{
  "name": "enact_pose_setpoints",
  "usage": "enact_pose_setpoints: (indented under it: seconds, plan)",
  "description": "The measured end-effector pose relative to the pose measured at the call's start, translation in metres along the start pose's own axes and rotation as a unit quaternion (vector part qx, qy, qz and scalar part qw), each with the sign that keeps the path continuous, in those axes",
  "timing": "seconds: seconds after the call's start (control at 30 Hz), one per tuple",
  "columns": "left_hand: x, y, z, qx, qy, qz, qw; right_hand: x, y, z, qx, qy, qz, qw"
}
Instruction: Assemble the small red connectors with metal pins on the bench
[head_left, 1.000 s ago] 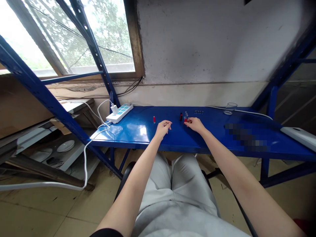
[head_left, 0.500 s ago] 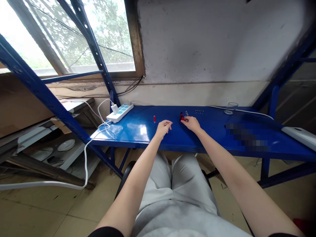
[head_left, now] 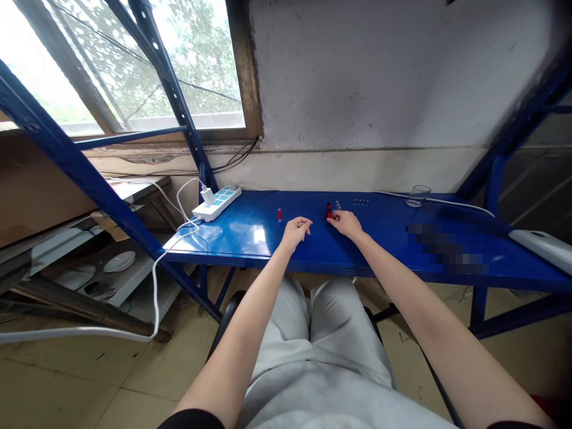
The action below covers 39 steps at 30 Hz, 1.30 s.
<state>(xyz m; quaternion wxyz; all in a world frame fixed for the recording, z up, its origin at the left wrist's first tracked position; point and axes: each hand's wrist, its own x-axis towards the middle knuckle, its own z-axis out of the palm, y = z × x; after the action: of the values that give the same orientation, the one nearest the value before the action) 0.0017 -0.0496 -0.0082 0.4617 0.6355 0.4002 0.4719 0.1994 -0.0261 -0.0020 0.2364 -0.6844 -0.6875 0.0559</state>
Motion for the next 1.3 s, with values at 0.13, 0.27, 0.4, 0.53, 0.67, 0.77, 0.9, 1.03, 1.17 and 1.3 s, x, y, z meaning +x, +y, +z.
enact_pose_setpoints:
  seconds: [0.13, 0.27, 0.4, 0.53, 0.67, 0.77, 0.9, 1.03, 1.17, 1.3]
  plan:
    - [0.000, 0.000, 0.000, -0.002, 0.002, -0.003, 1.000, 0.001, 0.000, -0.001, -0.003, -0.003, 0.000, 1.000]
    - [0.001, -0.002, 0.000, -0.008, -0.002, 0.003, 1.000, 0.004, 0.003, -0.002, 0.005, -0.024, 0.009, 1.000]
    - [0.002, -0.004, 0.000, -0.005, -0.001, 0.004, 1.000, 0.007, 0.011, -0.006, 0.011, -0.052, 0.030, 0.998]
    - [0.002, -0.004, 0.000, -0.004, -0.003, 0.009, 1.000, 0.009, 0.019, -0.010, 0.017, -0.073, 0.048, 0.996]
    - [0.002, -0.004, 0.000, -0.007, -0.001, 0.006, 1.000, 0.008, 0.022, -0.009, 0.030, -0.056, 0.056, 0.996]
    - [0.002, -0.003, 0.000, -0.008, 0.000, 0.000, 1.000, 0.005, 0.021, -0.007, 0.022, -0.034, 0.063, 0.997]
    - [0.001, -0.002, 0.000, -0.002, 0.003, -0.004, 1.000, 0.002, 0.017, -0.006, 0.008, -0.010, 0.061, 0.998]
    - [0.001, -0.003, 0.000, -0.003, 0.001, 0.000, 1.000, 0.000, 0.015, -0.007, 0.002, -0.006, 0.065, 0.998]
    - [0.001, -0.004, 0.000, -0.007, 0.000, 0.000, 1.000, -0.001, 0.013, -0.008, -0.002, -0.009, 0.072, 0.997]
    - [0.000, -0.003, -0.001, -0.005, -0.002, 0.000, 1.000, 0.000, 0.013, -0.007, -0.005, -0.013, 0.076, 0.997]
